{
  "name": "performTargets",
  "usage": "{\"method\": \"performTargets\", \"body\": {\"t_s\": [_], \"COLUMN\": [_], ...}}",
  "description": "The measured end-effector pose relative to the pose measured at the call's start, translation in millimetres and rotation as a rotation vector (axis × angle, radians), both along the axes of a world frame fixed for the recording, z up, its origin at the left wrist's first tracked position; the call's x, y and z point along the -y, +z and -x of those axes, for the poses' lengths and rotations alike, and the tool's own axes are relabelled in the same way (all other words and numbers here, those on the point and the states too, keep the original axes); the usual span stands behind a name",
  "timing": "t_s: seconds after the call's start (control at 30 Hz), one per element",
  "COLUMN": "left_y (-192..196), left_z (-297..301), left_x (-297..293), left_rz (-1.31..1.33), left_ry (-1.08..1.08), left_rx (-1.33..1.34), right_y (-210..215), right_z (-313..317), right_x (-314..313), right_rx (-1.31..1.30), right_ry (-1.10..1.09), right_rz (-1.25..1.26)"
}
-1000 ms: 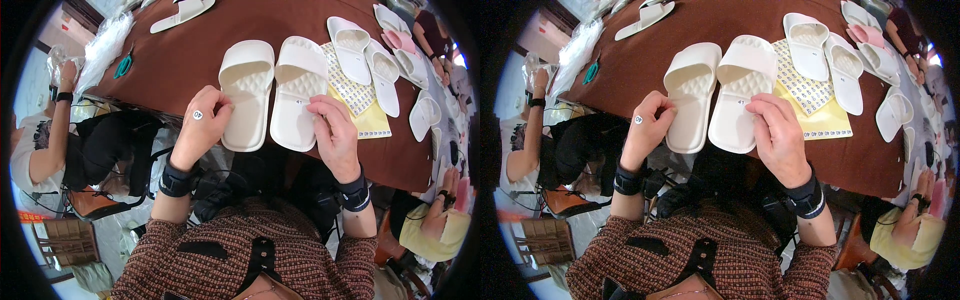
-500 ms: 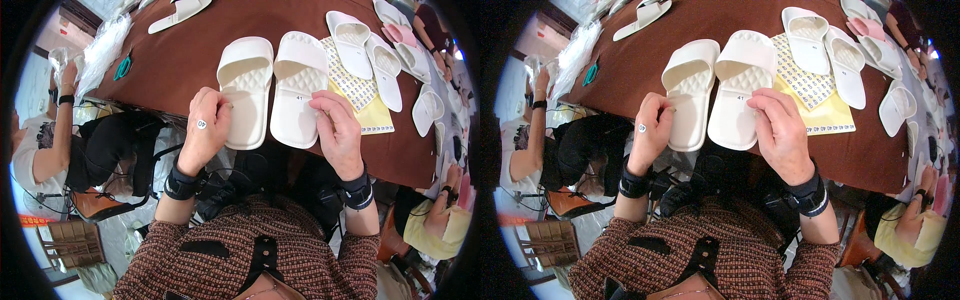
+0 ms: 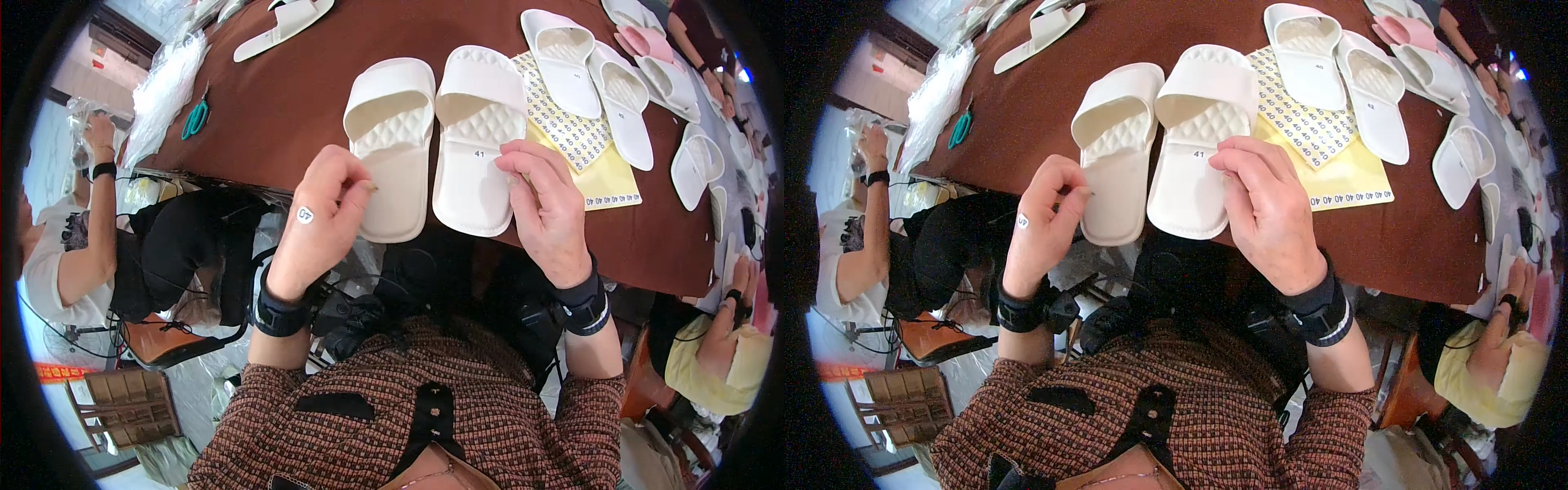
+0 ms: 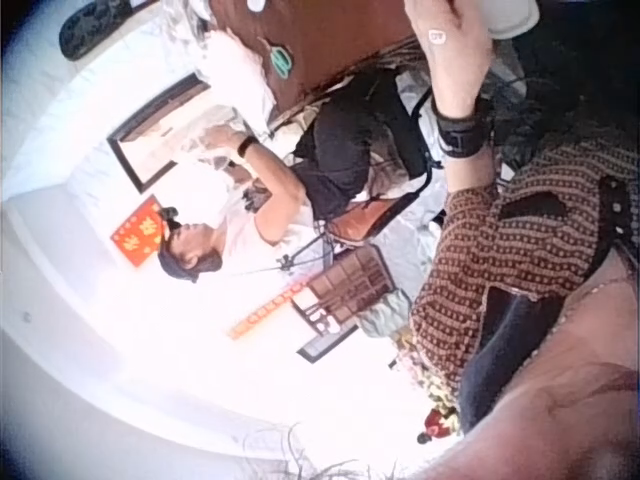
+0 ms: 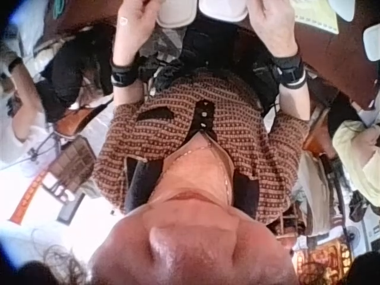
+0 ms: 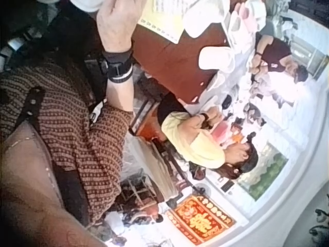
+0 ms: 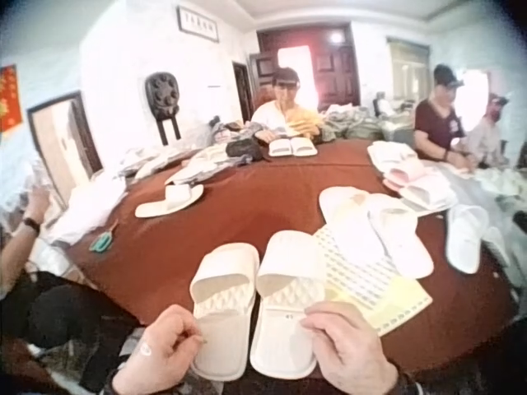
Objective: Applying size labels to the insoles of white and pink sandals using a small tool.
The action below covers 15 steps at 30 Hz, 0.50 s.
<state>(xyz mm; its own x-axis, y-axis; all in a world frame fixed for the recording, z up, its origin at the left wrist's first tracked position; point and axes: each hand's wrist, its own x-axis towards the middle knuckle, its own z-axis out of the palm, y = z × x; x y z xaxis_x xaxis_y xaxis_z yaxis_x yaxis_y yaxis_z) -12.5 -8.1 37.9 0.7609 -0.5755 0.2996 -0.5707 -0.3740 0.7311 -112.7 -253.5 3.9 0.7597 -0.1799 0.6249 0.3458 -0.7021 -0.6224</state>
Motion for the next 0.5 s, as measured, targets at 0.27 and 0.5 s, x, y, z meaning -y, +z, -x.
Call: {"method": "performTargets", "body": {"t_s": [0.27,0.5], "left_y": [7,5], "left_z": [1,-2], "left_x": [26,25], "left_rz": [-0.246,-0.274], "left_ry": [-0.165,-0.138], "left_rx": [0.378,0.361], "right_y": [-3,-1], "right_z": [2,0], "right_x": [3,1], "right_rx": [0.031,0.057], "right_ry": [-0.003,-0.012], "right_rz": [0.004,0.025]}}
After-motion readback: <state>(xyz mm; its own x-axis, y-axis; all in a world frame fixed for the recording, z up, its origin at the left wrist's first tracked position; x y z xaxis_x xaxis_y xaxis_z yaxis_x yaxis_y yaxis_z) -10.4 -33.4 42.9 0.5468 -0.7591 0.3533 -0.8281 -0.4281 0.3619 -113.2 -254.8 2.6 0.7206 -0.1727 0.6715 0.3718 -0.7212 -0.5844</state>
